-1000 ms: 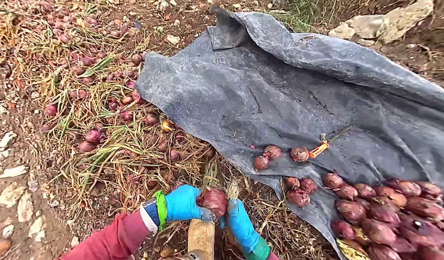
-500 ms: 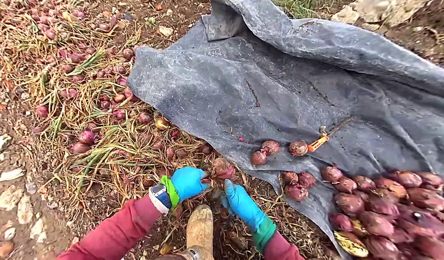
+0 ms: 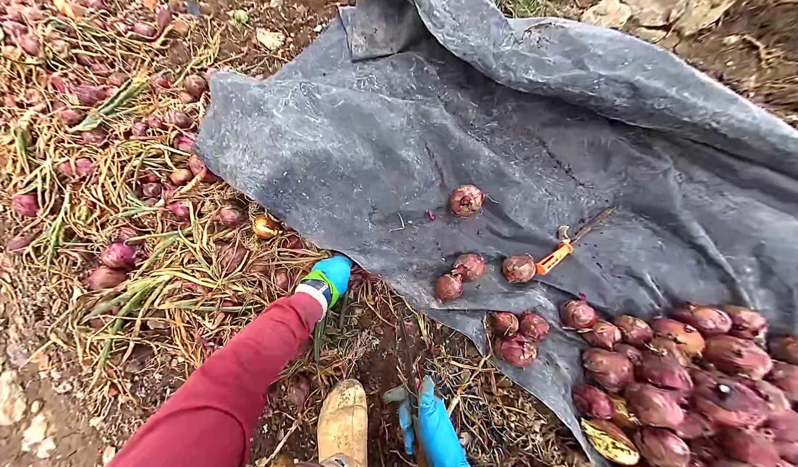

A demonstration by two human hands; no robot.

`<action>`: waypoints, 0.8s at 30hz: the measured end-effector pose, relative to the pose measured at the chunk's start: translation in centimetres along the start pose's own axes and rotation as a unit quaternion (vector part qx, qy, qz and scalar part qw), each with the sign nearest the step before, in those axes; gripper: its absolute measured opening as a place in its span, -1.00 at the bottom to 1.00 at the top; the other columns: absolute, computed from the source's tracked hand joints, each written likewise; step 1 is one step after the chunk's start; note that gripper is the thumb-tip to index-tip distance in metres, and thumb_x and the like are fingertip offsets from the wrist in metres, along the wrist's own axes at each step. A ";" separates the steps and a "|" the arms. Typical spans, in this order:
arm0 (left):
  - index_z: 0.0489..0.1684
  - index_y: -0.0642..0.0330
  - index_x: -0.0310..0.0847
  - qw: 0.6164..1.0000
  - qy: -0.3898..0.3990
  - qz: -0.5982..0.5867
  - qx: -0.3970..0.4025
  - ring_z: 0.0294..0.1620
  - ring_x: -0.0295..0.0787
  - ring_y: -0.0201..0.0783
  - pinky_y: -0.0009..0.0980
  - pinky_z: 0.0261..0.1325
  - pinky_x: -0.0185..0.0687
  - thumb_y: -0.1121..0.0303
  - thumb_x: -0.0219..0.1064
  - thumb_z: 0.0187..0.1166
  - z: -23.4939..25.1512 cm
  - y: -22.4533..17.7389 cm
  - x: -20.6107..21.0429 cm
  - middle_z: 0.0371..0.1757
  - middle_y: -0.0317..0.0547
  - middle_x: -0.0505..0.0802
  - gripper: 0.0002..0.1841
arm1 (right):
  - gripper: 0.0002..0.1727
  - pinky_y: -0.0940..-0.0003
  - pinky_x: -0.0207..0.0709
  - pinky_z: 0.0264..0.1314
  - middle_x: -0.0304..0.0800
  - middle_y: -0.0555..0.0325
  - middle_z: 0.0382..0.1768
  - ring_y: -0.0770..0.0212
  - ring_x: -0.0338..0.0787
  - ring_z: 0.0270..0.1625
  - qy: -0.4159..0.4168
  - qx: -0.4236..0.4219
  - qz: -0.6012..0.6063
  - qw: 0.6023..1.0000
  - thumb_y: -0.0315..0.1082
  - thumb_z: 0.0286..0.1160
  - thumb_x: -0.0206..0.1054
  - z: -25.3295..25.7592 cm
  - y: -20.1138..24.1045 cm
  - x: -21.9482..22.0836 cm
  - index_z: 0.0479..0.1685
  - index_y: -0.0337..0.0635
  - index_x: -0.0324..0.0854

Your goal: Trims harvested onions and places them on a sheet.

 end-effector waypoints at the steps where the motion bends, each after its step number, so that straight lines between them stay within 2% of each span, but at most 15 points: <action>1: 0.36 0.13 0.63 1.000 0.002 -0.003 -0.013 0.12 0.83 0.31 0.41 0.07 0.72 0.21 0.57 0.30 0.0 0.5 0.2 0.30 0.24 0.78 -0.42 | 0.19 0.19 0.55 -0.75 0.64 0.00 -0.69 0.12 0.56 -0.78 -0.005 0.005 0.006 1.000 0.54 0.55 -0.66 0.0 -0.2 -0.2 0.02 -0.22 0.78; 2: 0.34 0.12 0.66 1.000 0.001 -0.001 -0.012 0.13 0.83 0.29 0.41 0.08 0.72 0.14 0.57 0.32 0.0 1.0 0.5 0.29 0.21 0.80 -0.43 | 0.19 0.19 0.55 -0.75 0.64 -0.01 -0.69 0.12 0.56 -0.78 -0.011 0.008 0.016 1.000 0.52 0.57 -0.68 0.2 -0.3 -0.4 0.03 -0.24 0.77; 5: 0.27 0.06 0.72 0.999 0.009 -0.015 0.029 0.24 0.82 0.17 0.34 0.22 0.70 0.12 0.50 0.47 -2.0 2.6 0.3 0.22 0.08 0.86 -0.57 | 0.24 0.16 0.59 -0.76 0.63 -0.05 -0.69 0.08 0.59 -0.77 -0.018 0.010 0.059 0.998 0.51 0.53 -0.78 1.5 -0.6 -0.9 0.09 -0.27 0.75; 8: 0.24 -0.14 0.78 0.996 -0.008 -0.054 0.068 0.25 0.84 -0.02 0.22 0.31 0.69 -0.13 0.44 0.56 -7.4 2.8 -1.3 0.18 -0.14 0.90 -0.57 | 0.23 0.13 0.60 -0.73 0.62 -0.05 -0.69 0.07 0.60 -0.76 0.021 0.039 0.094 0.995 0.50 0.55 -0.79 3.3 0.0 0.5 0.13 -0.27 0.71; 10: 0.15 -0.15 0.81 0.993 -0.018 -0.046 0.111 0.18 0.86 -0.05 0.19 0.26 0.71 -0.21 0.39 0.58 -11.5 1.9 -2.4 0.13 -0.16 0.91 -0.57 | 0.11 0.18 0.63 -0.69 0.63 0.01 -0.66 0.12 0.62 -0.73 0.086 -0.009 0.082 0.993 0.50 0.62 -0.57 3.9 1.4 2.3 0.16 -0.28 0.69; 12: 0.06 -0.16 0.82 0.984 0.012 -0.021 0.179 0.10 0.87 -0.07 0.18 0.19 0.72 -0.24 0.44 0.50 -15.1 0.4 -2.9 0.04 -0.19 0.92 -0.56 | 0.07 0.22 0.64 -0.69 0.64 0.08 -0.66 0.16 0.62 -0.74 0.112 -0.094 0.070 0.987 0.67 0.42 -0.15 3.8 4.4 4.0 -0.01 -0.28 0.71; 13: 0.00 -0.17 0.83 0.977 0.037 -0.019 0.208 0.06 0.86 -0.09 0.18 0.15 0.72 -0.29 0.51 0.39 -16.5 -0.2 -2.7 -0.02 -0.22 0.92 -0.53 | 0.06 0.24 0.64 -0.68 0.64 0.10 -0.66 0.18 0.63 -0.74 0.102 -0.123 0.049 0.986 0.75 0.26 -0.07 3.6 6.0 4.6 -0.18 -0.22 0.64; 14: -0.04 -0.15 0.85 0.971 0.063 -0.022 0.230 0.03 0.86 -0.09 0.20 0.14 0.71 -0.31 0.55 0.32 -17.7 -0.6 -2.5 -0.06 -0.22 0.93 -0.50 | 0.07 0.25 0.65 -0.66 0.67 0.13 -0.65 0.20 0.65 -0.72 0.088 -0.141 0.013 0.986 0.79 0.18 -0.11 3.4 7.3 4.9 -0.21 -0.18 0.61; 15: -0.06 -0.13 0.85 0.968 0.086 -0.024 0.236 0.02 0.86 -0.09 0.21 0.14 0.70 -0.32 0.56 0.29 -18.3 -0.4 -2.3 -0.10 -0.21 0.93 -0.48 | 0.09 0.25 0.65 -0.65 0.68 0.14 -0.64 0.20 0.66 -0.71 0.083 -0.149 -0.030 0.985 0.80 0.20 -0.20 3.3 8.3 5.1 -0.21 -0.18 0.61; 17: -0.01 -0.17 0.86 0.972 0.100 -0.022 0.211 0.04 0.85 -0.12 0.19 0.17 0.68 -0.31 0.54 0.33 -18.1 1.0 -2.8 -0.08 -0.24 0.93 -0.50 | 0.05 0.27 0.56 -0.69 0.62 0.14 -0.71 0.21 0.59 -0.75 0.097 -0.117 -0.073 0.986 0.72 0.39 -0.31 3.6 8.9 5.1 -0.36 -0.14 0.64; 18: 0.01 -0.22 0.87 0.978 0.082 -0.029 0.188 0.06 0.86 -0.16 0.16 0.20 0.69 -0.30 0.53 0.35 -17.4 2.0 -3.0 -0.05 -0.28 0.94 -0.53 | 0.06 0.27 0.52 -0.73 0.58 0.14 -0.74 0.20 0.55 -0.78 0.105 -0.111 -0.066 0.986 0.71 0.40 -0.32 3.9 8.8 4.9 -0.36 -0.14 0.69; 20: -0.01 -0.24 0.87 0.985 0.032 -0.085 0.146 0.06 0.86 -0.21 0.12 0.22 0.71 -0.27 0.51 0.41 -16.4 3.3 -3.2 -0.05 -0.31 0.94 -0.58 | 0.12 0.25 0.52 -0.77 0.59 0.11 -0.73 0.18 0.53 -0.80 0.096 -0.108 -0.049 0.988 0.71 0.39 -0.37 4.5 8.1 4.5 -0.18 -0.17 0.75; 22: 0.01 -0.24 0.87 0.982 0.006 -0.109 0.154 0.06 0.87 -0.26 0.06 0.22 0.74 -0.18 0.46 0.50 -16.5 2.3 -3.4 -0.05 -0.34 0.94 -0.65 | 0.08 0.24 0.58 -0.69 0.64 0.11 -0.68 0.18 0.59 -0.74 0.117 -0.070 -0.105 0.985 0.61 0.52 -0.40 5.4 7.6 4.5 -0.07 -0.19 0.75; 24: -0.03 -0.10 0.83 0.978 0.065 -0.043 0.195 0.07 0.85 -0.09 0.17 0.17 0.71 -0.10 0.35 0.60 -17.3 -0.8 -3.3 -0.05 -0.19 0.91 -0.67 | 0.02 0.25 0.63 -0.58 0.69 0.18 -0.62 0.22 0.66 -0.67 0.167 -0.045 -0.186 0.967 0.66 0.45 -0.32 6.0 8.3 4.9 -0.13 -0.12 0.70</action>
Point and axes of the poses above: each hand's wrist, its own z-axis towards the middle knuckle, its own x-axis out of the palm, y = z × x, the point moved 5 cm from there along z, towards the middle knuckle
